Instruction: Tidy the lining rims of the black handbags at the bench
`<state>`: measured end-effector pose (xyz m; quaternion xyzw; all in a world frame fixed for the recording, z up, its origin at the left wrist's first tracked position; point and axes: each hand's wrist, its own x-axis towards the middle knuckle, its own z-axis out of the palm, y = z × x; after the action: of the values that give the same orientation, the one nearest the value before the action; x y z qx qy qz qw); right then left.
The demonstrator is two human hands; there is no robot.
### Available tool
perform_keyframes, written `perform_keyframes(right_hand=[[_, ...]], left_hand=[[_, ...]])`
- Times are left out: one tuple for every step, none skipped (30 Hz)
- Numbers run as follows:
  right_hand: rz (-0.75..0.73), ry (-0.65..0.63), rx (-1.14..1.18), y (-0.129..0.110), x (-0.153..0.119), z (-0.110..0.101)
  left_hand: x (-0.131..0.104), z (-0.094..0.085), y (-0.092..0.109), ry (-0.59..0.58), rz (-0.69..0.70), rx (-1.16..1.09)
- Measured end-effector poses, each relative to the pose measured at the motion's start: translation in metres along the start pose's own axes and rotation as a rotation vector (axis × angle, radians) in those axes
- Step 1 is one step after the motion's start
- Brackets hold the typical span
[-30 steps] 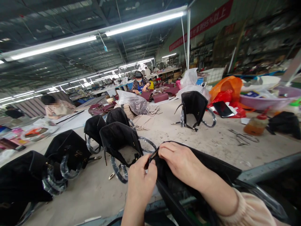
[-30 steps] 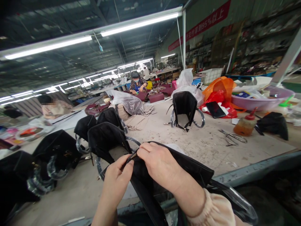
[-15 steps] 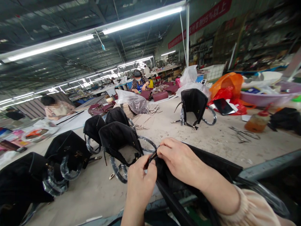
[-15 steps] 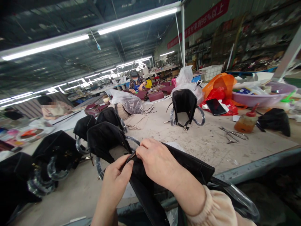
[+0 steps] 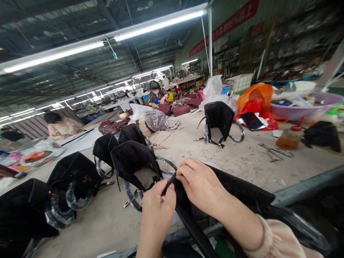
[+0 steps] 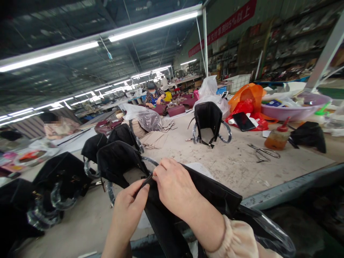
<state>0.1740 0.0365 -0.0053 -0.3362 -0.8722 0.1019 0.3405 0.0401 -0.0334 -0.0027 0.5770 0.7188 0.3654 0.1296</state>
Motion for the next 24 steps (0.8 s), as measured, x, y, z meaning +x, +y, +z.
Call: perform_keyframes(right_hand=[[0.0,-0.001,-0.002,0.0002,-0.0003,0.0],[0.0,-0.004,-0.005,0.0004,-0.0006,0.0001],[0.002,-0.003,-0.008,0.0004,-0.0007,0.0001],[0.006,-0.001,-0.01,0.0004,-0.0007,0.0001],[0.01,0.002,-0.011,0.0002,-0.0006,0.0002],[0.015,0.008,-0.011,-0.0002,-0.0004,0.0004],[0.019,0.014,-0.012,-0.0007,-0.0001,0.0006],[0.022,0.017,-0.012,-0.0012,0.0002,0.0008],[0.027,0.021,-0.013,-0.0019,0.0005,0.0011],[0.031,0.023,-0.014,-0.0024,0.0007,0.0014],[0.035,0.026,-0.014,-0.003,0.0008,0.0017],[0.04,0.028,-0.013,-0.0034,0.0007,0.0019],[0.045,0.029,-0.011,-0.0037,0.0006,0.0021],[0.05,0.031,-0.009,-0.0039,0.0003,0.0023],[0.054,0.032,-0.006,-0.0039,0.0,0.0025],[0.057,0.034,-0.002,-0.0037,-0.0002,0.0027],[0.059,0.035,0.003,-0.0035,-0.0003,0.003],[0.061,0.036,0.009,-0.0031,-0.0003,0.0032],[0.06,0.039,0.013,-0.0027,-0.0002,0.0035],[0.061,0.043,0.016,-0.0023,0.0,0.0037],[0.062,0.046,0.018,-0.0019,0.0002,0.0039],[0.062,0.049,0.017,-0.0017,0.0004,0.004],[0.062,0.051,0.016,-0.0016,0.0005,0.004],[0.062,0.054,0.016,-0.0016,0.0005,0.004]], left_hand=[[-0.0002,-0.0004,-0.0001,-0.001,0.001,0.003],[-0.0004,-0.0009,-0.0002,-0.003,0.001,0.006],[-0.0006,-0.0012,-0.0002,-0.006,0.0,0.01],[-0.0007,-0.0015,-0.0001,-0.009,-0.003,0.012],[-0.0007,-0.0016,0.0001,-0.008,-0.005,0.013],[-0.0006,-0.0017,0.0003,-0.006,-0.007,0.012],[-0.0005,-0.0017,0.0005,-0.004,-0.008,0.011],[-0.0002,-0.0016,0.0006,-0.001,-0.008,0.012],[0.0,-0.0016,0.0007,0.0,-0.008,0.014],[0.0003,-0.0017,0.0008,0.0,-0.007,0.018],[0.0006,-0.0018,0.0007,0.0,-0.006,0.023],[0.0008,-0.0018,0.0006,0.001,-0.006,0.028],[0.001,-0.0019,0.0004,0.002,-0.006,0.034],[0.0012,-0.0019,0.0002,0.002,-0.008,0.04],[0.0013,-0.0018,0.0001,0.001,-0.011,0.045],[0.0014,-0.0017,0.0,0.0,-0.016,0.049],[0.0014,-0.0014,0.0,-0.002,-0.019,0.05],[0.0014,-0.0012,0.0002,-0.005,-0.018,0.048],[0.0013,-0.0009,0.0005,-0.006,-0.015,0.046],[0.0012,-0.0006,0.0009,-0.006,-0.01,0.043],[0.0011,-0.0005,0.0013,-0.002,-0.006,0.042],[0.001,-0.0003,0.0018,0.0,-0.003,0.044],[0.0009,-0.0003,0.0022,0.005,-0.002,0.046],[0.0009,-0.0003,0.0025,0.008,-0.001,0.051]])
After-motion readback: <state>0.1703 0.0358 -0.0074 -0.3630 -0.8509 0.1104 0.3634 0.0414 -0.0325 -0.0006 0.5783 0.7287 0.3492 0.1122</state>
